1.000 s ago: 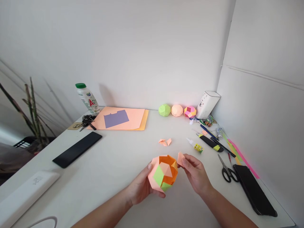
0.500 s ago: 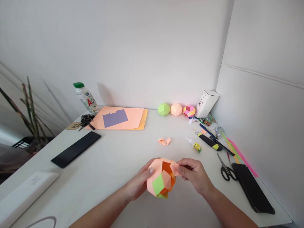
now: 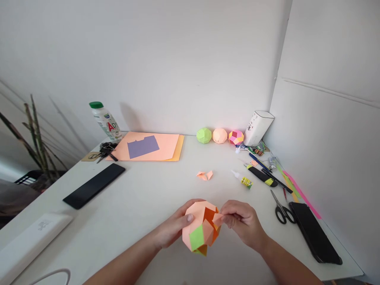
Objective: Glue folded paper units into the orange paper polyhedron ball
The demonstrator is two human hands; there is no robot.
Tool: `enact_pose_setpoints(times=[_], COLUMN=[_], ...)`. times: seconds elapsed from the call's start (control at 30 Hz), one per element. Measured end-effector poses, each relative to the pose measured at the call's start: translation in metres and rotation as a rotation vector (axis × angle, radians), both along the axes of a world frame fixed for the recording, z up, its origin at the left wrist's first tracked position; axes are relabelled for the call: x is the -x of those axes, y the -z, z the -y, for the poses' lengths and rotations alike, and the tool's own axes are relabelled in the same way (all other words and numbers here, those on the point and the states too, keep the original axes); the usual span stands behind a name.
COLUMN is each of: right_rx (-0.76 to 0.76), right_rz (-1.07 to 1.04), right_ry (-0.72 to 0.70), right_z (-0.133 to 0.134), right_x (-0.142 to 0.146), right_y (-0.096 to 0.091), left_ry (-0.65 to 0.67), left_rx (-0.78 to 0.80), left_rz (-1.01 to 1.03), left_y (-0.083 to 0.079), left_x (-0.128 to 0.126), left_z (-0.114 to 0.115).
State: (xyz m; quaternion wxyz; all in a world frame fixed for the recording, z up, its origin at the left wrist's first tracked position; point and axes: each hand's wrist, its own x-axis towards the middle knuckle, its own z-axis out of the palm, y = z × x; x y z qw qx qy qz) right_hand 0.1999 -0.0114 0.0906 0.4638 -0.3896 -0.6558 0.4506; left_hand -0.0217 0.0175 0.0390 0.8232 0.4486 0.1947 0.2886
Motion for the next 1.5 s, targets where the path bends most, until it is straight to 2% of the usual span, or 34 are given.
enact_pose_setpoints(times=[0.13, 0.4, 0.53, 0.63, 1.03, 1.5], right_rx=[-0.188, -0.143, -0.177, -0.196, 0.102, 0.155], right_rz=[0.05, 0.049, 0.094, 0.144, 0.089, 0.049], right_ry=[0.091, 0.207, 0.261, 0.24, 0.215, 0.183], right_z=[0.002, 0.006, 0.007, 0.007, 0.008, 0.007], right_x=[0.005, 0.01, 0.01, 0.011, 0.012, 0.011], right_y=[0.002, 0.014, 0.012, 0.007, 0.004, 0.007], left_ry=[0.007, -0.01, -0.047, -0.07, -0.051, -0.027], left_rx=[-0.002, 0.028, 0.011, 0.008, -0.003, -0.001], left_rz=[0.006, 0.008, -0.017, -0.04, -0.09, -0.043], left_y=[-0.002, -0.004, -0.007, -0.01, -0.007, 0.0], left_x=[0.0, -0.002, -0.002, -0.002, 0.0, 0.001], left_z=[0.001, 0.001, 0.0, 0.0, 0.0, -0.002])
